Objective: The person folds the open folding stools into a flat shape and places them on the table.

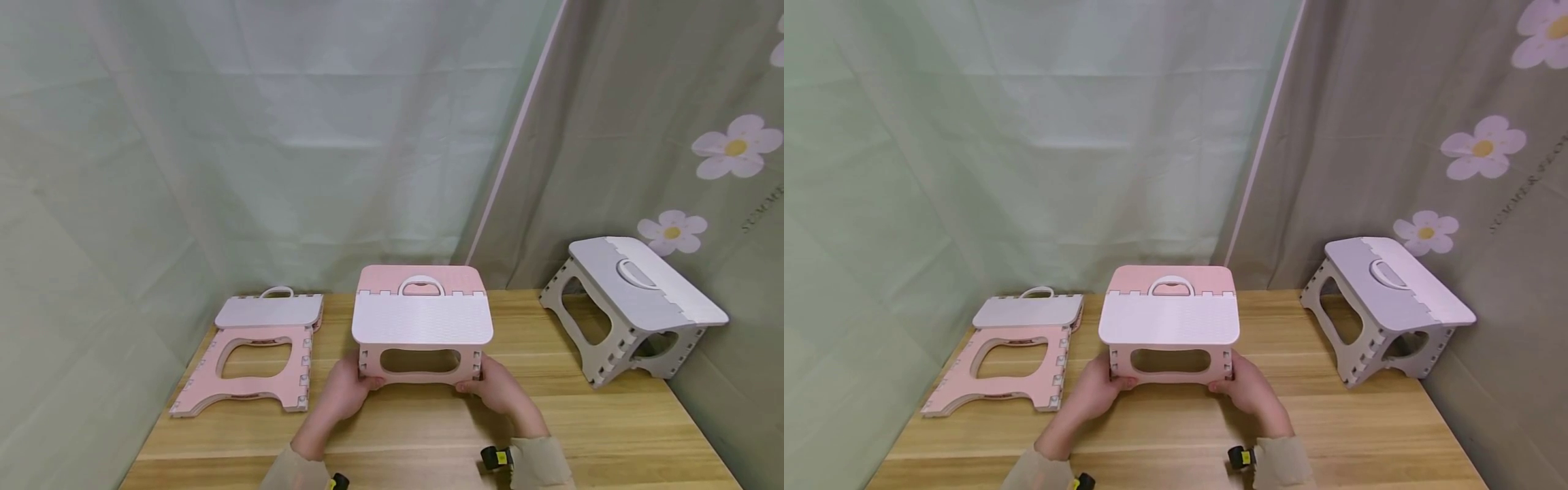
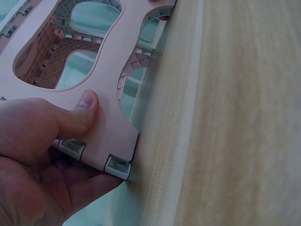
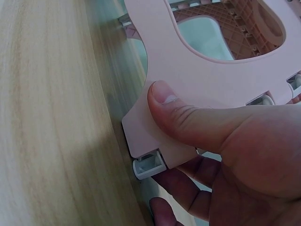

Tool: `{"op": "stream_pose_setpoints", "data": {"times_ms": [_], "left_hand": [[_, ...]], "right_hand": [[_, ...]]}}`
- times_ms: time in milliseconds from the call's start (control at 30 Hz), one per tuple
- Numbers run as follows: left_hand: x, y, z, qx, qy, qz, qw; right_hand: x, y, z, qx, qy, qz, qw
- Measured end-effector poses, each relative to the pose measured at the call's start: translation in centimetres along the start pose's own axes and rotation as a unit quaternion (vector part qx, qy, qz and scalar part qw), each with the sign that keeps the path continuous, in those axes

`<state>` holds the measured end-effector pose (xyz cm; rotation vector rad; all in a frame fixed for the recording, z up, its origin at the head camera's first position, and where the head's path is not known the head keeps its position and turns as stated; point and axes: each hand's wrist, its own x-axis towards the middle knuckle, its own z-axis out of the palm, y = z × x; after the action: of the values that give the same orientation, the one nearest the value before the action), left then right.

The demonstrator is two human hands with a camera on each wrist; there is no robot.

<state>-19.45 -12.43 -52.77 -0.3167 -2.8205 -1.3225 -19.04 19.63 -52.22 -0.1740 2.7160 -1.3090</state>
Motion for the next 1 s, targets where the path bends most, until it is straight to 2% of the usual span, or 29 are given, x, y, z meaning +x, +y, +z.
{"op": "stream_pose_setpoints", "data": {"times_ms": [1000], "left_hand": [[-0.04, -0.09, 0.06, -0.001, 0.000, -0.006, 1.0000]], "right_hand": [[-0.01, -0.04, 0.12, -0.006, -0.003, 0.000, 1.000]]}}
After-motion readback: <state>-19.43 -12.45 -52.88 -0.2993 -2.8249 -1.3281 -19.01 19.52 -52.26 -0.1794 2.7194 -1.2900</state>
